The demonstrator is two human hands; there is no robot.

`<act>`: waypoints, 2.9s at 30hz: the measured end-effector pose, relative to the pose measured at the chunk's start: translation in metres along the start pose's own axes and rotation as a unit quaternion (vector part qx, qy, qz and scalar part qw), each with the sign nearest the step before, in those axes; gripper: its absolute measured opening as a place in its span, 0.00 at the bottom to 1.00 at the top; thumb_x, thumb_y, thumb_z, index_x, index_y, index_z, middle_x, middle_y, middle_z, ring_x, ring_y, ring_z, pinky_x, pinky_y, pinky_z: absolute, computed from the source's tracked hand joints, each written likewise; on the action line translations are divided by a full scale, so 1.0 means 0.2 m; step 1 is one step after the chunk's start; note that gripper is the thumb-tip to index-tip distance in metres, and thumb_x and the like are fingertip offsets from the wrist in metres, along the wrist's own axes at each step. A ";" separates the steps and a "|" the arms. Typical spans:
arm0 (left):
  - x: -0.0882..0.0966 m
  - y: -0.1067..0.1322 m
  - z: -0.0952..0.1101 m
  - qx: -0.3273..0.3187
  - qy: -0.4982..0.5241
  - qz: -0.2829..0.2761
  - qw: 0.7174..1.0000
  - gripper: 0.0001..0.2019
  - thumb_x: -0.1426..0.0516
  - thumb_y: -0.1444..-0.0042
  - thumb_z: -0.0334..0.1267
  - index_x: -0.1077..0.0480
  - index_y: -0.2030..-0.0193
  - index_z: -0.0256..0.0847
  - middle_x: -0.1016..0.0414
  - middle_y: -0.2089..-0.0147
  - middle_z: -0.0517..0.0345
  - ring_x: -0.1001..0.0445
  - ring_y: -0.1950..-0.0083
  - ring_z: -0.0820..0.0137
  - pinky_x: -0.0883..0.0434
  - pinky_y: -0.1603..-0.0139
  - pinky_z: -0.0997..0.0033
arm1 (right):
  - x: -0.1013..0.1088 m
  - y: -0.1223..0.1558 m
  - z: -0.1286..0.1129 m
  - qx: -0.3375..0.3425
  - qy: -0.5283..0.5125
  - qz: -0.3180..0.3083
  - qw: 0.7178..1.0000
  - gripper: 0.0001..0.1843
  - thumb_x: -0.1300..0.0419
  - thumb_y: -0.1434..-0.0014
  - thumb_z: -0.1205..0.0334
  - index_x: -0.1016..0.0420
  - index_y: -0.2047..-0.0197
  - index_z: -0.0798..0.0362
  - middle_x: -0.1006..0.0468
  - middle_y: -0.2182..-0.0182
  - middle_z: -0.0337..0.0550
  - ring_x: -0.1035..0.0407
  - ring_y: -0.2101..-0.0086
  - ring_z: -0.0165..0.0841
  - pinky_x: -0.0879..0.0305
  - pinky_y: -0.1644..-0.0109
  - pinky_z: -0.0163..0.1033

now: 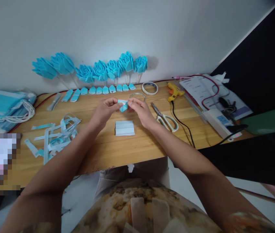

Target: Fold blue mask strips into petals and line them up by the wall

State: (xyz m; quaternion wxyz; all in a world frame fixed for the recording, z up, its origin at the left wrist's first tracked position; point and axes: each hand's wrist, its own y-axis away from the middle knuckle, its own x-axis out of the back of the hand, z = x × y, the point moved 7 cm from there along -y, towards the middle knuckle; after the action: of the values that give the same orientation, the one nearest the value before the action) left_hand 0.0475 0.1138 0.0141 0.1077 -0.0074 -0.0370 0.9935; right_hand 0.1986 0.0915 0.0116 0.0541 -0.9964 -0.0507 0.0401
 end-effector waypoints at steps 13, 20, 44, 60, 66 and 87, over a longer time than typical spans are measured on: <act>0.00 0.00 -0.04 0.014 0.055 -0.041 0.998 0.11 0.31 0.49 0.45 0.22 0.72 0.40 0.23 0.71 0.59 0.28 0.67 0.72 0.31 0.58 0.70 | 0.02 -0.02 -0.01 0.041 0.054 -0.001 0.998 0.14 0.37 0.47 0.51 0.34 0.74 0.51 0.39 0.76 0.32 0.45 0.72 0.27 0.49 0.65 0.37; 0.02 -0.01 -0.04 0.006 0.045 -0.034 0.998 0.12 0.30 0.51 0.44 0.23 0.73 0.40 0.24 0.72 0.60 0.29 0.68 0.73 0.31 0.60 0.71 | 0.02 -0.02 0.00 0.023 0.041 -0.015 0.999 0.13 0.36 0.46 0.50 0.26 0.70 0.51 0.31 0.73 0.34 0.39 0.69 0.29 0.43 0.61 0.37; -0.03 0.08 0.17 -0.257 -0.323 0.074 0.908 0.03 0.36 0.41 0.37 0.20 0.66 0.47 0.25 0.69 0.56 0.29 0.61 0.62 0.34 0.51 0.59 | 0.03 0.01 -0.07 0.109 0.177 0.061 0.976 0.08 0.38 0.43 0.56 0.24 0.69 0.51 0.22 0.72 0.38 0.31 0.70 0.31 0.35 0.61 0.38; -0.04 0.08 0.17 -0.191 -0.262 0.060 0.944 0.05 0.37 0.45 0.36 0.21 0.71 0.46 0.26 0.70 0.56 0.32 0.65 0.64 0.36 0.55 0.62 | 0.02 0.03 -0.09 0.156 0.205 0.056 0.965 0.05 0.39 0.42 0.61 0.24 0.69 0.50 0.20 0.71 0.39 0.28 0.67 0.32 0.33 0.58 0.39; -0.05 0.08 0.18 -0.202 -0.279 0.054 0.937 0.06 0.39 0.45 0.35 0.22 0.72 0.45 0.27 0.71 0.57 0.32 0.66 0.65 0.37 0.58 0.62 | 0.02 0.02 -0.08 0.133 0.219 0.056 0.965 0.05 0.39 0.41 0.60 0.25 0.69 0.49 0.20 0.70 0.38 0.29 0.67 0.32 0.33 0.57 0.40; 0.08 -0.03 0.05 -0.053 -0.019 0.070 0.996 0.11 0.39 0.41 0.47 0.23 0.64 0.41 0.26 0.66 0.57 0.30 0.65 0.70 0.33 0.59 0.69 | 0.04 -0.01 0.00 0.008 0.026 0.029 0.999 0.12 0.33 0.48 0.50 0.23 0.69 0.50 0.27 0.74 0.35 0.35 0.69 0.29 0.38 0.59 0.38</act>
State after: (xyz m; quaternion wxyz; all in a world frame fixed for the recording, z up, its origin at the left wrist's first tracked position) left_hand 0.0327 0.1214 0.0251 0.0371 0.0029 -0.0915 0.9951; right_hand 0.2068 0.0951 0.0112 0.0620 -0.9978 -0.0198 0.0161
